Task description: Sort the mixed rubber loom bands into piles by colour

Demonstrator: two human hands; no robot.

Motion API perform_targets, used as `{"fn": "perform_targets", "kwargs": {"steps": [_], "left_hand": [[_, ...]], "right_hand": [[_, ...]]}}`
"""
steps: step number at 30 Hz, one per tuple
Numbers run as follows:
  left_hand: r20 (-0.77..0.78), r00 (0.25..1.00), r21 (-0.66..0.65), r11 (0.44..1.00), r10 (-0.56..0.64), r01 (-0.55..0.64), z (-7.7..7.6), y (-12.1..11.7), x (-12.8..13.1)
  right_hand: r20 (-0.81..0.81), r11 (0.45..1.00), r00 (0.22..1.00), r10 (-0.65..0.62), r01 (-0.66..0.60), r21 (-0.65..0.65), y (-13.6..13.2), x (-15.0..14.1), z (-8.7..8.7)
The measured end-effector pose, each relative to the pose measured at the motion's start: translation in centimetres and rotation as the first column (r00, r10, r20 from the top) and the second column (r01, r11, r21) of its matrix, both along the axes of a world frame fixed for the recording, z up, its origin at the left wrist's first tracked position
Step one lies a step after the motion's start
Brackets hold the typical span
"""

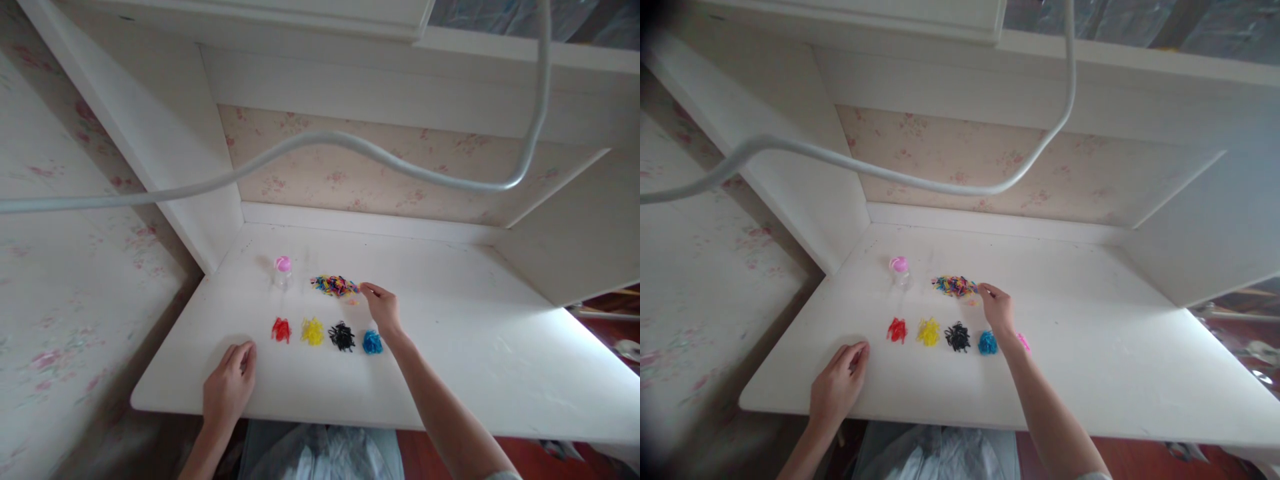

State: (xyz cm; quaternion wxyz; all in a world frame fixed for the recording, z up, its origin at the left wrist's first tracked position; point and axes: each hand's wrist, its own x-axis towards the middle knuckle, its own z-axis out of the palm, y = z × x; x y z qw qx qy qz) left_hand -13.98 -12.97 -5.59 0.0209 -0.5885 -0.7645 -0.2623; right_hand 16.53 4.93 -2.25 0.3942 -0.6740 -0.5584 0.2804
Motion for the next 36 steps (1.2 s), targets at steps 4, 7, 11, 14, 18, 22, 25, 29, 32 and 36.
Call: {"fn": "perform_targets", "kwargs": {"steps": [4, 7, 11, 14, 18, 22, 25, 29, 32, 36], "left_hand": [[-0.011, 1.0, -0.002, 1.0, 0.008, -0.008, 0.1, 0.0, 0.1], [-0.008, 1.0, -0.018, 1.0, 0.012, -0.012, 0.1, 0.0, 0.2], [0.006, 1.0, -0.053, 0.999, 0.005, -0.004, 0.1, -0.1, 0.2], [-0.006, 1.0, -0.05, 0.999, 0.007, -0.008, 0.1, -0.1, 0.2], [-0.008, 1.0, -0.049, 0.999, 0.009, -0.01, 0.1, -0.1, 0.2], [-0.012, 1.0, -0.066, 0.998, 0.006, -0.007, 0.0, -0.2, 0.2], [-0.005, 1.0, -0.079, 0.997, 0.012, -0.013, 0.0, -0.2, 0.1], [0.033, 0.999, -0.063, 0.998, 0.015, -0.013, 0.1, -0.1, 0.0], [0.068, 0.997, -0.016, 1.0, -0.021, 0.022, 0.7, 0.3, 0.1], [0.11, 0.982, 0.035, 0.988, -0.156, 0.153, 2.4, 1.5, 1.7]], "right_hand": [[-0.08, 0.998, 0.995, 0.058, -0.061, -0.034, -1.4, -0.9, 0.4], [-0.162, 0.971, 0.966, 0.203, -0.22, -0.092, -3.2, -2.2, 0.5], [-0.104, 0.888, 0.906, 0.41, -0.423, -0.183, -5.0, -4.0, 0.7], [0.06, 0.852, 0.868, 0.493, -0.467, -0.238, -5.4, -5.1, 1.0], [0.317, 0.838, 0.778, 0.542, -0.473, -0.27, -5.1, -6.4, 1.6], [0.427, 0.828, 0.71, 0.561, -0.47, -0.307, -4.8, -7.3, 1.9], [0.45, 0.836, 0.704, 0.549, -0.465, -0.293, -4.9, -7.2, 2.3], [0.408, 0.887, 0.788, 0.461, -0.417, -0.196, -5.7, -4.8, 3.1], [0.234, 0.947, 0.92, 0.315, -0.288, -0.141, -7.2, -1.2, 2.8], [0.047, 0.996, 0.997, 0.058, -0.055, -0.071, -10.5, 3.9, 0.9]]}}
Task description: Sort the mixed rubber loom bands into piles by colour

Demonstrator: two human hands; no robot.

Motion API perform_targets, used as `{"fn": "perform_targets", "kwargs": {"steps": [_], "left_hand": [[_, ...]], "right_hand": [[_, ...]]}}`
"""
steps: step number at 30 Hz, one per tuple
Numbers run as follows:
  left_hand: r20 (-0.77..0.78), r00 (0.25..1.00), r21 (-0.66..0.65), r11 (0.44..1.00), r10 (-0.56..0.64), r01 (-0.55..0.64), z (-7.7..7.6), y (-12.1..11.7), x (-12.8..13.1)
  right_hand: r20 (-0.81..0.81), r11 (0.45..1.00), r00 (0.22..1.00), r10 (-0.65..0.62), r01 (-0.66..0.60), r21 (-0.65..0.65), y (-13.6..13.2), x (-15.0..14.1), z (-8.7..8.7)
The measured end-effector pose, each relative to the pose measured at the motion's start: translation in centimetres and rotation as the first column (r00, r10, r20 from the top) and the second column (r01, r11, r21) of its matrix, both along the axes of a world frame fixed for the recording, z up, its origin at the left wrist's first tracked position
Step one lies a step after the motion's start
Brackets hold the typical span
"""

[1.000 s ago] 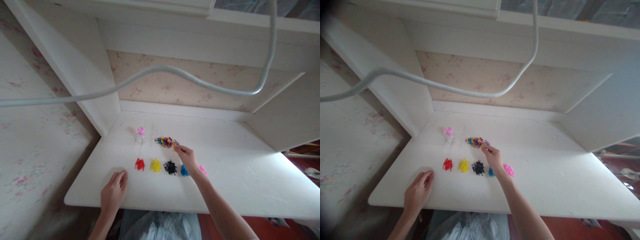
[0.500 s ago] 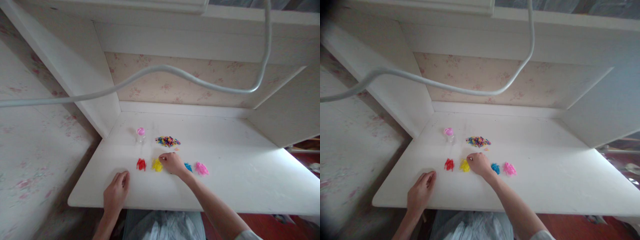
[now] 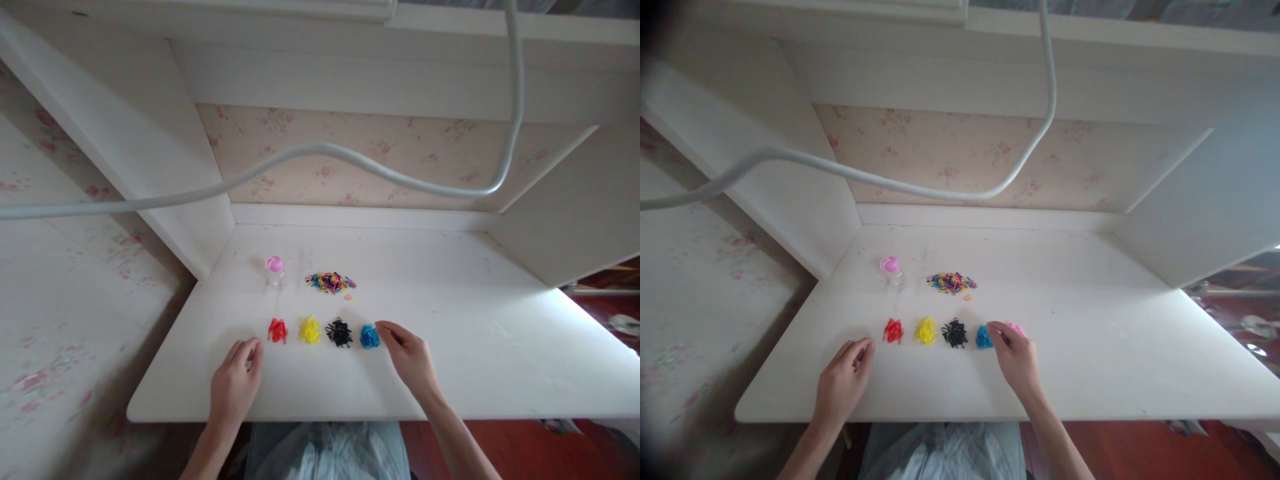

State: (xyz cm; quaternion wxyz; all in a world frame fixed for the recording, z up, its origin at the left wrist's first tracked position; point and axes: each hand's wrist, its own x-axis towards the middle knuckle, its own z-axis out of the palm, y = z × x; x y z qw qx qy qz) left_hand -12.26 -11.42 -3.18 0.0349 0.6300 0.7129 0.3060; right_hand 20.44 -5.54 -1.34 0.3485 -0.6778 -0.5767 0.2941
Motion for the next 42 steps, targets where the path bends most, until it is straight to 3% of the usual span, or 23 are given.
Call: {"fn": "perform_targets", "kwargs": {"steps": [4, 8, 12, 18, 28, 42], "left_hand": [[0.038, 0.979, -0.041, 0.979, -0.2, 0.202, 2.2, 2.5, 4.1], [0.012, 0.911, -0.194, 0.893, -0.412, 0.406, 4.0, 5.9, 8.6], [-0.105, 0.873, -0.34, 0.843, -0.476, 0.418, 4.2, 9.7, 11.9], [-0.179, 0.854, -0.402, 0.829, -0.488, 0.389, 2.4, 13.8, 14.9], [-0.191, 0.849, -0.399, 0.829, -0.492, 0.391, 1.3, 15.0, 16.1], [-0.126, 0.896, -0.302, 0.877, -0.426, 0.374, 2.9, 15.1, 14.6]], "right_hand": [[-0.039, 0.956, 0.956, -0.292, 0.291, -0.015, -3.5, 3.4, -1.9], [0.034, 0.904, 0.904, -0.426, 0.427, -0.027, -5.2, 4.6, -3.0], [0.108, 0.903, 0.899, -0.424, 0.428, -0.016, -5.2, 4.4, -3.9], [0.19, 0.956, 0.938, -0.29, 0.277, 0.092, -5.3, 3.8, -4.9], [0.234, 0.959, 0.936, -0.264, 0.229, 0.165, -5.2, 3.9, -5.3], [0.269, 0.971, 0.934, -0.234, 0.209, 0.117, -5.3, 3.9, -5.1]]}}
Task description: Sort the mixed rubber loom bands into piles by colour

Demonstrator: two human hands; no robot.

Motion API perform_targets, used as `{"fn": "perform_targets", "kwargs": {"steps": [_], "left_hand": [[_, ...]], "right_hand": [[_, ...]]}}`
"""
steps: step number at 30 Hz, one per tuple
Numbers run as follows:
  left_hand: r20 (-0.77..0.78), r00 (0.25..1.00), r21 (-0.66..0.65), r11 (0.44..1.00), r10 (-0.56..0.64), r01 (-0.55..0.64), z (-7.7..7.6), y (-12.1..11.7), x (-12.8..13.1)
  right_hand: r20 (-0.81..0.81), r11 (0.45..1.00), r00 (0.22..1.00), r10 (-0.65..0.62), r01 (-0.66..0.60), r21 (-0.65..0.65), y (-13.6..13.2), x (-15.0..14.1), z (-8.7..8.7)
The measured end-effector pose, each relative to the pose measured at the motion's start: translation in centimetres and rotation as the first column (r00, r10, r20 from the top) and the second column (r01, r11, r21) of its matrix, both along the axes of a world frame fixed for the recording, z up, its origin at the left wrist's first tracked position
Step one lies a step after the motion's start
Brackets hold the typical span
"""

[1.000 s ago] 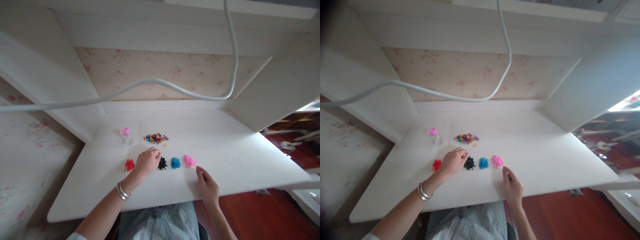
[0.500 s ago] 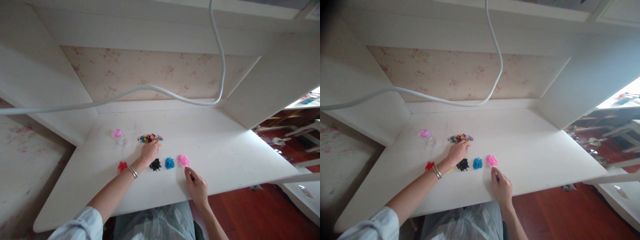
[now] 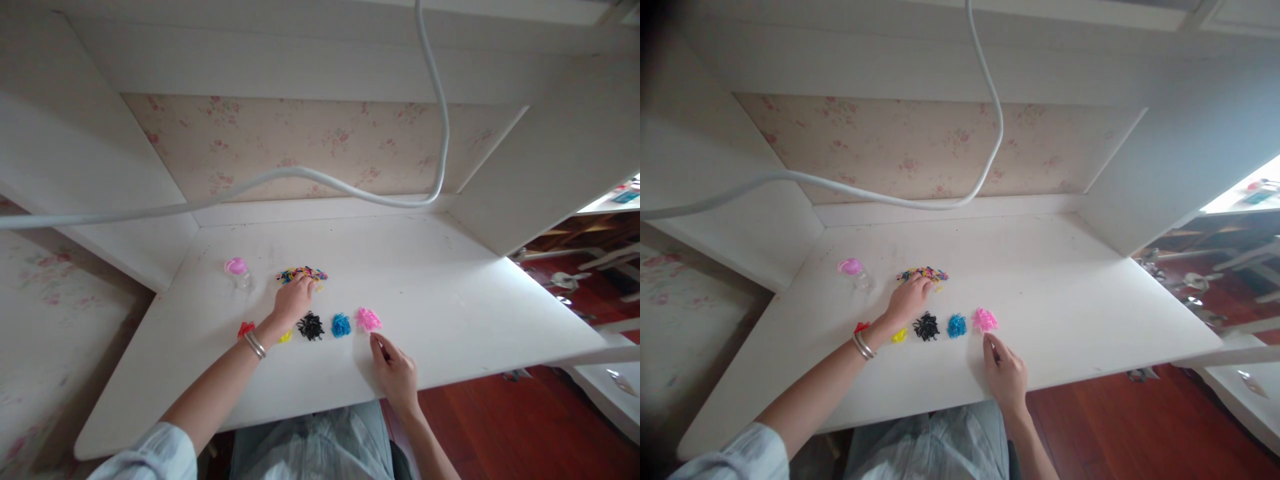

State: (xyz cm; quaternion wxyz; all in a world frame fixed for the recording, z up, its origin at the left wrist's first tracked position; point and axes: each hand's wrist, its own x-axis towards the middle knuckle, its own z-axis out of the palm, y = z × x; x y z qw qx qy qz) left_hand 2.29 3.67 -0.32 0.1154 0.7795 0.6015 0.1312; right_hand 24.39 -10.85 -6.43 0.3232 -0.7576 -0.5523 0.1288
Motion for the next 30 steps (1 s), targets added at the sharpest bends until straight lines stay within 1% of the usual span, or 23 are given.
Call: {"fn": "perform_targets", "kwargs": {"steps": [4, 7, 10, 12, 14, 18, 22, 26, 30], "left_hand": [[0.04, 0.998, 0.002, 0.999, -0.04, 0.04, 1.0, -0.4, -0.5], [0.11, 0.985, -0.012, 0.99, -0.135, 0.138, 1.9, -1.1, 0.0], [0.178, 0.949, -0.042, 0.962, -0.259, 0.27, 2.5, -2.0, 1.9], [0.162, 0.94, -0.087, 0.944, -0.3, 0.317, 2.6, -2.5, 3.7], [0.135, 0.938, -0.135, 0.932, -0.32, 0.337, 2.4, -2.7, 5.6], [0.115, 0.943, -0.182, 0.927, -0.312, 0.328, 1.8, -2.1, 8.8], [0.079, 0.96, -0.231, 0.932, -0.27, 0.281, 1.4, -1.2, 10.7], [0.045, 0.97, -0.255, 0.936, -0.24, 0.243, 1.2, -0.8, 11.5], [0.049, 0.974, -0.236, 0.946, -0.219, 0.224, 1.5, -0.9, 10.6]], "right_hand": [[-0.004, 1.0, 1.0, 0.013, -0.013, 0.001, 0.0, 0.0, 0.0], [0.001, 1.0, 1.0, 0.022, -0.022, 0.008, 0.0, 0.0, -0.1], [0.002, 1.0, 1.0, 0.025, -0.025, 0.018, 0.0, 0.0, -0.1], [0.002, 1.0, 1.0, 0.018, -0.018, 0.024, 0.0, 0.0, -0.1], [0.003, 0.999, 1.0, 0.012, -0.012, 0.032, 0.0, 0.0, -0.2], [0.016, 0.999, 1.0, 0.015, -0.016, 0.038, 0.0, -0.1, -0.2], [0.018, 0.999, 1.0, 0.022, -0.023, 0.032, 0.0, -0.1, 0.0], [0.003, 0.999, 1.0, 0.023, -0.023, 0.027, 0.0, -0.1, 0.1], [-0.006, 0.999, 1.0, 0.027, -0.027, 0.041, 0.0, -0.2, 0.1]]}}
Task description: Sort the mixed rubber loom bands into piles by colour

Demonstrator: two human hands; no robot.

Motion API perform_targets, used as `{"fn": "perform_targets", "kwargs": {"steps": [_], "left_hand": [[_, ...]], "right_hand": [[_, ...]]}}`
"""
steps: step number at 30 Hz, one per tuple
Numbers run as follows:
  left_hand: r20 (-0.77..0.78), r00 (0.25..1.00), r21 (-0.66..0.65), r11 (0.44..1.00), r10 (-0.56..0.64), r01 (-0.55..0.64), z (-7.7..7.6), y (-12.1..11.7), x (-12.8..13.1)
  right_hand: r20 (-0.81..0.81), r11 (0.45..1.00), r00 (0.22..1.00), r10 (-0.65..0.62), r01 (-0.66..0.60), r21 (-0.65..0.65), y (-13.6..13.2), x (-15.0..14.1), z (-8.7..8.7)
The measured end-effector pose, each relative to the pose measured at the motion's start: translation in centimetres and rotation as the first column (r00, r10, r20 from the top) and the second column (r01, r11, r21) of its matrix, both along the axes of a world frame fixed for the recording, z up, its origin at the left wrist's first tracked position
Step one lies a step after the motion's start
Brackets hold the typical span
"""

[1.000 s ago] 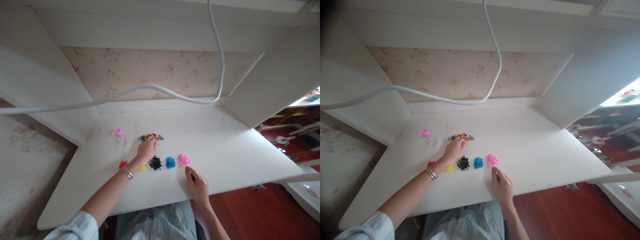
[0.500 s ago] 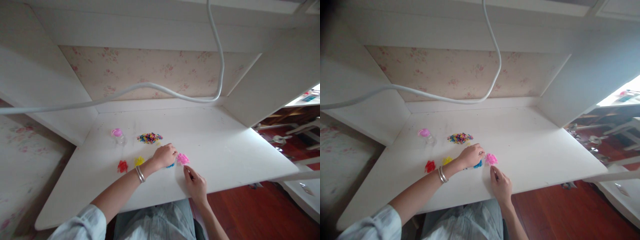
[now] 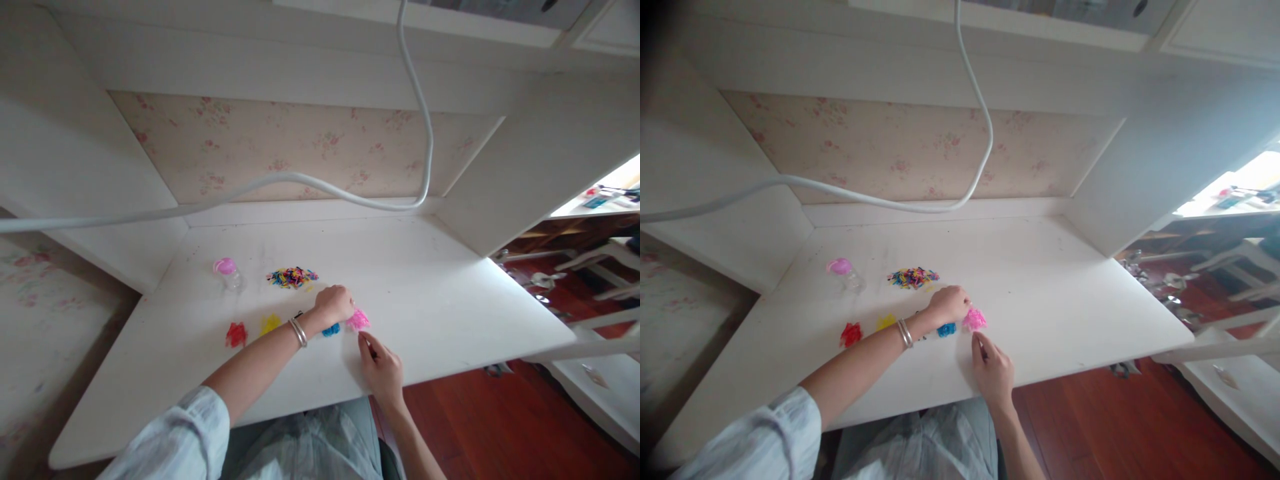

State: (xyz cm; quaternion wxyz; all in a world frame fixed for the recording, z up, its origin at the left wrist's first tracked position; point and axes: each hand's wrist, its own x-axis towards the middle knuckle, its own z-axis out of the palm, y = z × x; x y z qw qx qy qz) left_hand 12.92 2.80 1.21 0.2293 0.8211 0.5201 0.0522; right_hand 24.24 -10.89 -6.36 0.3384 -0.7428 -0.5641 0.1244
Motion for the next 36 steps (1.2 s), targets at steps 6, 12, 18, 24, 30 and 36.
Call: {"fn": "perform_targets", "kwargs": {"steps": [6, 12, 18, 24, 30, 36], "left_hand": [[0.091, 0.996, 0.072, 0.997, 0.016, -0.022, 2.6, -1.5, -6.2], [0.473, 0.831, 0.09, 0.922, 0.294, -0.378, 2.5, -7.5, -15.5], [0.531, 0.627, 0.051, 0.717, 0.571, -0.696, -2.0, -14.0, -22.1], [0.429, 0.577, 0.148, 0.576, 0.695, -0.804, -4.7, -16.2, -26.9], [0.35, 0.617, 0.246, 0.566, 0.705, -0.787, -6.0, -15.7, -27.3], [0.321, 0.612, 0.229, 0.568, 0.722, -0.79, -6.5, -15.5, -26.8]], "right_hand": [[-0.119, 0.999, 0.992, -0.038, 0.035, -0.022, -0.1, 0.4, 0.4], [-0.052, 0.976, 0.978, 0.202, -0.205, -0.072, 2.5, -0.9, 3.7], [0.191, 0.909, 0.903, 0.384, -0.333, -0.25, 9.0, -5.7, 6.6], [0.385, 0.881, 0.826, 0.411, -0.252, -0.401, 13.7, -8.8, 5.7], [0.421, 0.871, 0.797, 0.432, -0.247, -0.425, 14.3, -9.2, 5.0], [0.386, 0.831, 0.758, 0.527, -0.364, -0.42, 11.8, -10.3, 6.0]]}}
